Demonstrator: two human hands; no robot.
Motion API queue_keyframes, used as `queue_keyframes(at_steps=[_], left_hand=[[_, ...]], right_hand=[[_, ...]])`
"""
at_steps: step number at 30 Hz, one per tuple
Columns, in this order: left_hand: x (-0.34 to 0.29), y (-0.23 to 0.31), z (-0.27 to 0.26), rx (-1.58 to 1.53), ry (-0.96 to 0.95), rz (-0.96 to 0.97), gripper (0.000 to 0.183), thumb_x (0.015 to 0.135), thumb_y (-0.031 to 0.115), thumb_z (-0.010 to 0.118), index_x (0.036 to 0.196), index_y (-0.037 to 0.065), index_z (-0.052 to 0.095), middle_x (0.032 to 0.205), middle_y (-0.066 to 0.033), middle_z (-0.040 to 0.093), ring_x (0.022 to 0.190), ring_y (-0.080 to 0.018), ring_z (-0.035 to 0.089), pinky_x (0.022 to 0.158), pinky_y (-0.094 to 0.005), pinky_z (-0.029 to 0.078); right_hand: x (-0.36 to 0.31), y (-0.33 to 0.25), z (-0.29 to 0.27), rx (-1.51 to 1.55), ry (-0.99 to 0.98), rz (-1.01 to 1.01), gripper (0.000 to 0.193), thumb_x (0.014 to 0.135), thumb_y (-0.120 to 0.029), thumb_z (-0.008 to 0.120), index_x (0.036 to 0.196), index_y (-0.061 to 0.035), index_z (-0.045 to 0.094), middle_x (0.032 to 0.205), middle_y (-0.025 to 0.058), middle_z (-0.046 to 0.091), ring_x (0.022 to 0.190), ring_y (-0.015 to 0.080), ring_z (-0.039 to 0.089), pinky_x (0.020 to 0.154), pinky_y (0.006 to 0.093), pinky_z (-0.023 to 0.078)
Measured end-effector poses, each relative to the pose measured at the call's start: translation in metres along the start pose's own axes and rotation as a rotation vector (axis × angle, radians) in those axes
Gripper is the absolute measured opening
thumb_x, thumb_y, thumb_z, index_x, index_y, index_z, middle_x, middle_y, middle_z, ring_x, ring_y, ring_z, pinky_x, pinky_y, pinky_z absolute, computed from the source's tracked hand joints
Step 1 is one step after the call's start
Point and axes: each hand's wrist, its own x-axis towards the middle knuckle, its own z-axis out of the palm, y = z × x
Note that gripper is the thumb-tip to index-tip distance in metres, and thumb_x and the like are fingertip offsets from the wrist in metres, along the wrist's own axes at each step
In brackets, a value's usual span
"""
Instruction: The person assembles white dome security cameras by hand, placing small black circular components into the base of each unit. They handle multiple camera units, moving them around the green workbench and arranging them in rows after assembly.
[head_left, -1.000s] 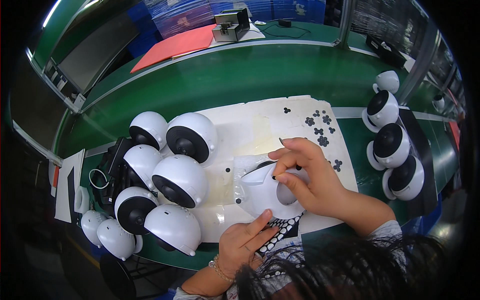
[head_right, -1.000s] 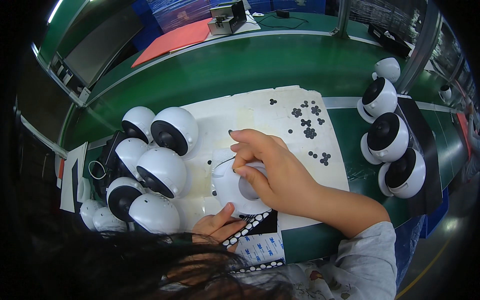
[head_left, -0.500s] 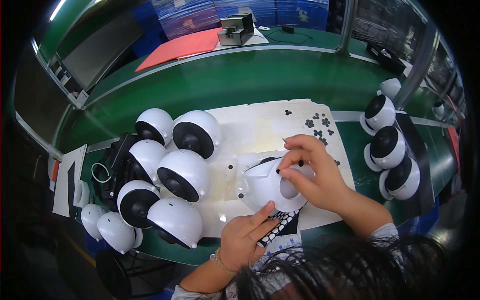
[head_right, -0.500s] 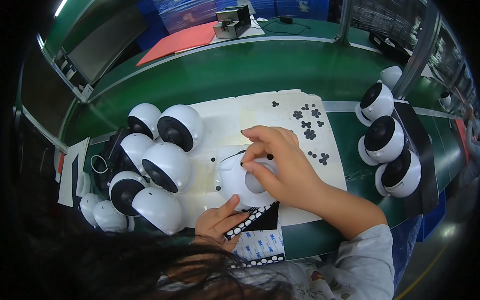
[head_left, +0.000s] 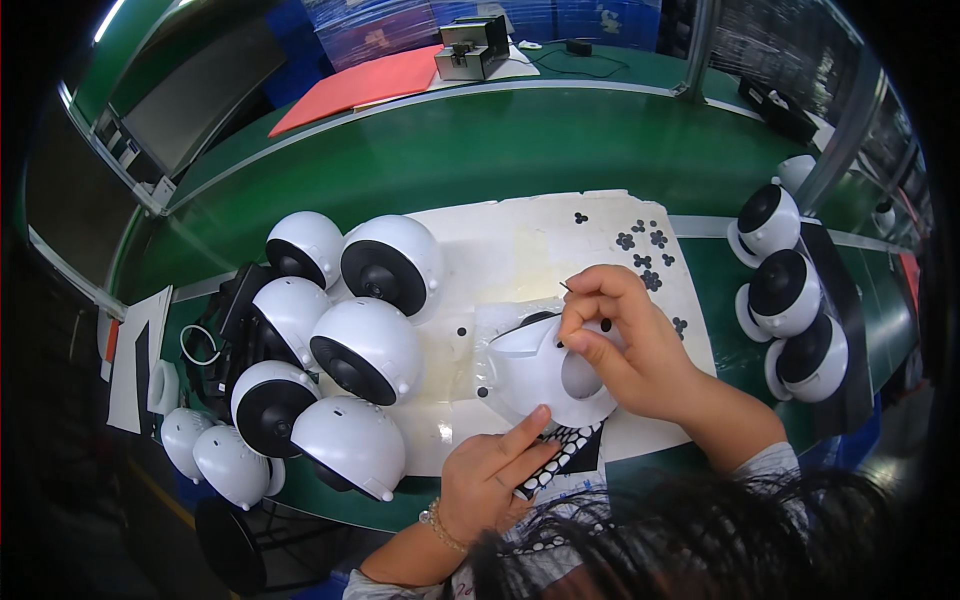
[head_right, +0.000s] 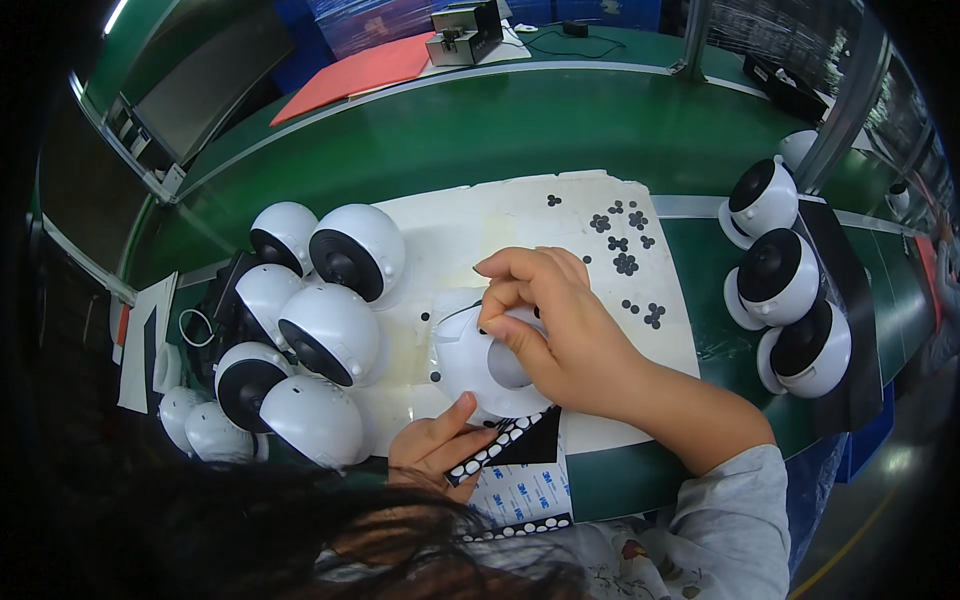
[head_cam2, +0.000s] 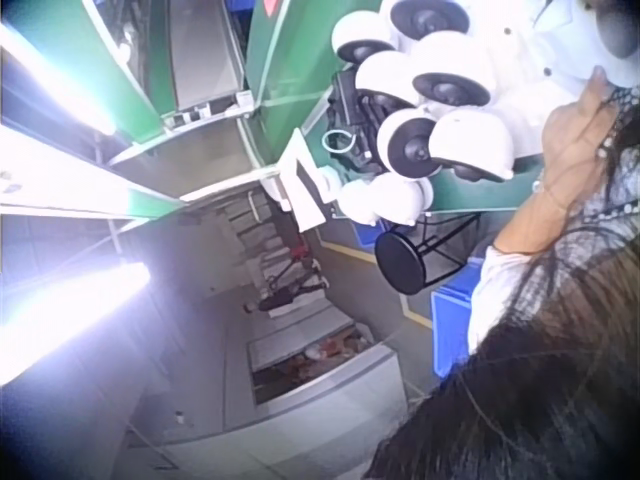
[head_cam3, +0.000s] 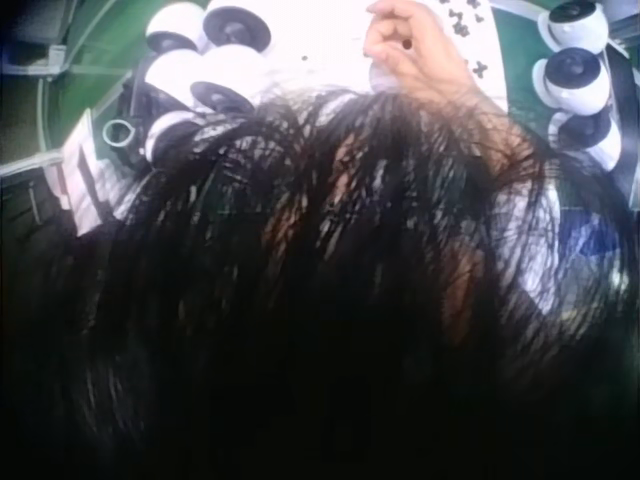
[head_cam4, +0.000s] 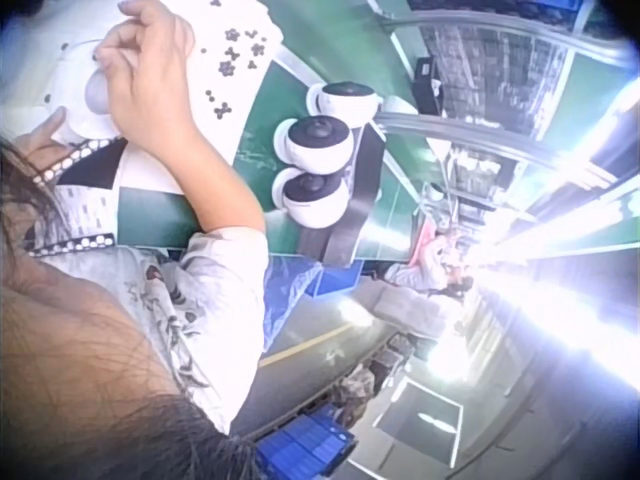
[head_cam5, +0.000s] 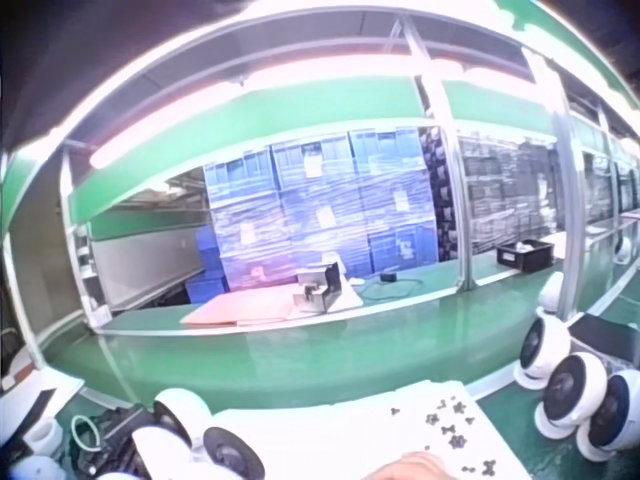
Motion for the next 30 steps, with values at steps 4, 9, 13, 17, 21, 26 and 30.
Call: queue_keyframes(at_steps=[4,9,13,17,21,26,30], left_hand=[[0.001,0.001,-0.001,-0.022,0.005,-0.008,0.035,0.059,0.015,0.063,0.093,0.007,0.066,0.121,-0.0109,0.054,0.063,-0.0202,0.058,0.060,-0.0291,0.046],[0.003,0.005,-0.004,-0.008,-0.011,-0.025,0.036,0.058,0.012,0.061,0.093,0.006,0.066,0.121,-0.0111,0.054,0.063,-0.0201,0.058,0.060,-0.0291,0.046],[0.005,0.004,-0.005,0.002,-0.029,-0.021,0.039,0.055,0.007,0.059,0.093,0.006,0.066,0.121,-0.0108,0.054,0.062,-0.0195,0.057,0.060,-0.0290,0.045],[0.005,0.007,-0.006,0.031,-0.021,-0.025,0.041,0.052,0.004,0.058,0.092,0.006,0.066,0.123,-0.0096,0.053,0.062,-0.0192,0.056,0.060,-0.0294,0.045],[0.003,0.004,-0.002,0.025,-0.011,-0.031,0.041,0.050,0.002,0.060,0.091,0.006,0.066,0.124,-0.0088,0.052,0.065,-0.0196,0.058,0.060,-0.0299,0.045],[0.004,0.005,0.000,0.017,0.021,-0.038,0.040,0.050,0.000,0.061,0.089,0.006,0.066,0.123,-0.0087,0.052,0.069,-0.0200,0.060,0.060,-0.0300,0.045],[0.002,0.003,0.002,0.009,0.048,-0.038,0.039,0.050,0.000,0.061,0.088,0.006,0.066,0.123,-0.0085,0.053,0.067,-0.0194,0.060,0.059,-0.0296,0.045]], right_hand=[[0.000,-0.001,0.001,0.011,0.006,0.006,0.038,0.079,-0.002,0.053,0.115,-0.0038,0.038,0.082,0.0028,0.058,0.090,0.0233,0.050,0.095,0.0402,0.026],[-0.002,-0.002,0.001,-0.063,0.019,-0.029,0.036,0.078,-0.002,0.055,0.112,-0.0040,0.042,0.085,0.0029,0.059,0.091,0.0229,0.051,0.094,0.0436,0.026],[-0.010,-0.011,-0.003,-0.501,0.023,-0.222,0.030,0.076,-0.006,0.060,0.104,-0.0078,0.053,0.094,0.0036,0.060,0.101,0.0248,0.050,0.094,0.0478,0.026],[-0.024,-0.020,-0.007,-0.536,0.120,-0.164,0.019,0.074,-0.013,0.065,0.093,-0.0138,0.062,0.117,0.0098,0.051,0.118,0.0335,0.038,0.097,0.0486,0.024],[-0.042,-0.009,-0.010,-0.277,0.047,-0.041,0.011,0.076,-0.017,0.064,0.086,-0.0141,0.062,0.135,0.0167,0.033,0.127,0.0405,0.022,0.101,0.0483,0.017],[-0.045,-0.012,0.000,-0.136,-0.078,0.055,0.007,0.080,-0.019,0.061,0.083,-0.0124,0.061,0.141,0.0182,0.025,0.131,0.0411,0.011,0.103,0.0478,0.011],[-0.045,-0.011,0.002,-0.131,-0.092,0.060,0.007,0.081,-0.019,0.060,0.083,-0.0123,0.062,0.141,0.0182,0.024,0.131,0.0413,0.010,0.103,0.0481,0.011]])
